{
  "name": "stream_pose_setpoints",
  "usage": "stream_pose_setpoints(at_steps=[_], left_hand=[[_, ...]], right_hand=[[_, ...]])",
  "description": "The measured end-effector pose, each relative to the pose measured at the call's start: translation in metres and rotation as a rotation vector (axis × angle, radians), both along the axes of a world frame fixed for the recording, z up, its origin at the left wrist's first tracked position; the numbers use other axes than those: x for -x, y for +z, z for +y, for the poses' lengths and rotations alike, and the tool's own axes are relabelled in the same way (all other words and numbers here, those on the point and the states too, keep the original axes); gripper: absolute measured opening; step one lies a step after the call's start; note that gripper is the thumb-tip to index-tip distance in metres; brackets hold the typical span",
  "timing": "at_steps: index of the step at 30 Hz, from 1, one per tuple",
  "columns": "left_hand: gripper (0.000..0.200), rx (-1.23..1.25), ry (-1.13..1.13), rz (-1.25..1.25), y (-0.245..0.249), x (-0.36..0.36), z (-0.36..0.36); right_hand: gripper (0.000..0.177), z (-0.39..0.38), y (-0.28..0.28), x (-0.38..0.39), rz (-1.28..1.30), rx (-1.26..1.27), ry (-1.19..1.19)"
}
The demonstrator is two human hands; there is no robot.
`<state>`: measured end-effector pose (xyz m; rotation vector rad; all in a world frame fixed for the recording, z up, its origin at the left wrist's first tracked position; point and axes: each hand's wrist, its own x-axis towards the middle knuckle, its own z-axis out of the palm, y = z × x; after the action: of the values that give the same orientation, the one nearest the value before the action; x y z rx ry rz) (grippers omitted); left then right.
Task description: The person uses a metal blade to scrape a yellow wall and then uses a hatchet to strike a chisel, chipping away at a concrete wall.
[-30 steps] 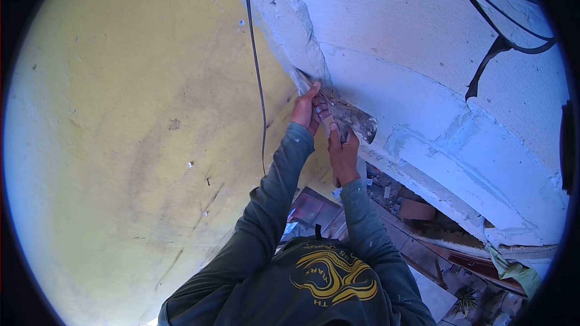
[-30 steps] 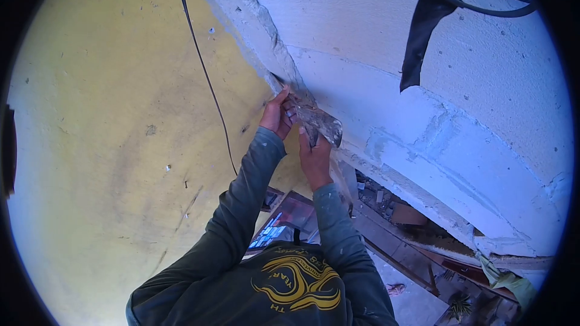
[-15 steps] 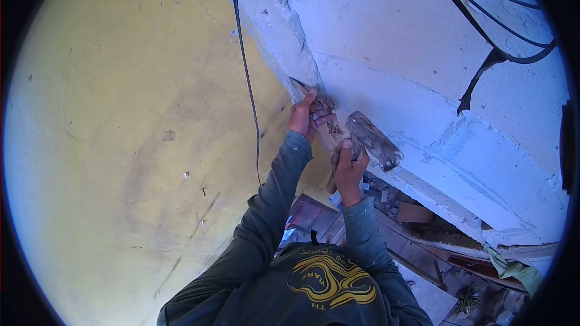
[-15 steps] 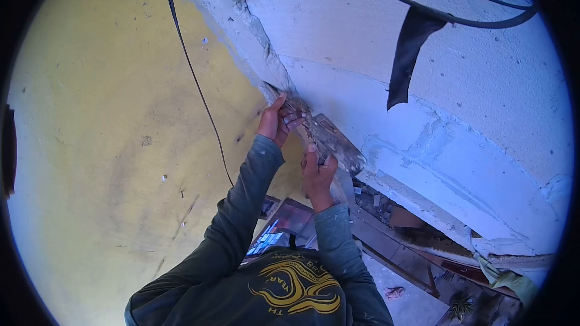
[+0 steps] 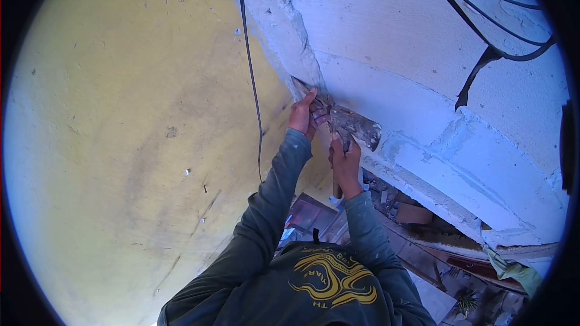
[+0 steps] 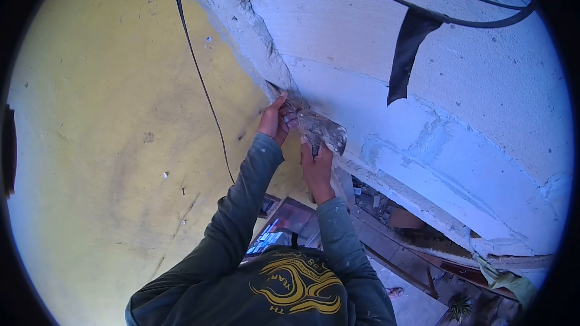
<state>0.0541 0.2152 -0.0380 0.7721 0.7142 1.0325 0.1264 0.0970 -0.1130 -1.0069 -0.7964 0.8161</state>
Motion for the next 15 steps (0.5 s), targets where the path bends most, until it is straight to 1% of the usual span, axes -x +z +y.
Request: stream_pose_setpoints(at_steps=[1, 2, 3, 5, 6, 7, 8, 9, 10, 11, 12, 14, 15], left_hand=[[0.024, 0.007, -0.002, -0.002, 0.002, -0.004, -0.005], [0.024, 0.012, 0.068, 0.034, 0.007, -0.011, -0.006], [0.023, 0.030, 0.142, 0.079, 0.011, -0.013, -0.013], [0.023, 0.023, 0.097, 0.072, -0.003, 0.000, -0.002], [0.023, 0.006, 0.049, 0.054, -0.006, 0.001, 0.005], [0.023, -0.011, 0.046, 0.044, 0.009, -0.008, 0.001], [0.023, 0.027, 0.109, 0.076, 0.014, -0.012, -0.013], [0.024, 0.052, 0.172, 0.098, 0.022, -0.017, -0.019], [0.024, 0.044, 0.174, 0.092, 0.018, -0.016, -0.009], [0.023, 0.025, 0.109, 0.072, 0.005, -0.005, -0.002], [0.023, -0.001, 0.036, 0.052, -0.007, 0.002, 0.006], [0.022, -0.036, 0.010, 0.069, -0.013, 0.001, 0.024], [0.023, -0.042, -0.004, 0.096, -0.021, 0.004, 0.018]], right_hand=[[0.021, -0.007, 0.002, 0.004, 0.159, -0.062, -0.027], [0.021, -0.006, 0.006, 0.005, 0.314, -0.139, -0.051], [0.021, 0.001, -0.001, 0.007, 0.318, -0.132, -0.049], [0.022, 0.022, -0.018, 0.009, -0.088, -0.033, -0.113], [0.022, 0.017, -0.011, 0.002, -0.090, -0.038, -0.122], [0.021, 0.012, 0.004, -0.007, -0.047, -0.063, -0.049], [0.021, 0.000, 0.008, -0.008, 0.009, -0.059, 0.028], [0.021, 0.002, 0.008, -0.004, 0.002, -0.063, 0.028], [0.021, 0.009, 0.006, 0.006, 0.147, -0.111, -0.028], [0.022, 0.007, -0.001, 0.018, 0.304, -0.138, -0.081], [0.022, 0.009, -0.009, 0.017, 0.310, -0.135, -0.082], [0.026, 0.023, -0.017, -0.007, -0.197, -0.028, -0.095], [0.026, 0.005, -0.018, -0.011, -0.193, -0.013, -0.102]])
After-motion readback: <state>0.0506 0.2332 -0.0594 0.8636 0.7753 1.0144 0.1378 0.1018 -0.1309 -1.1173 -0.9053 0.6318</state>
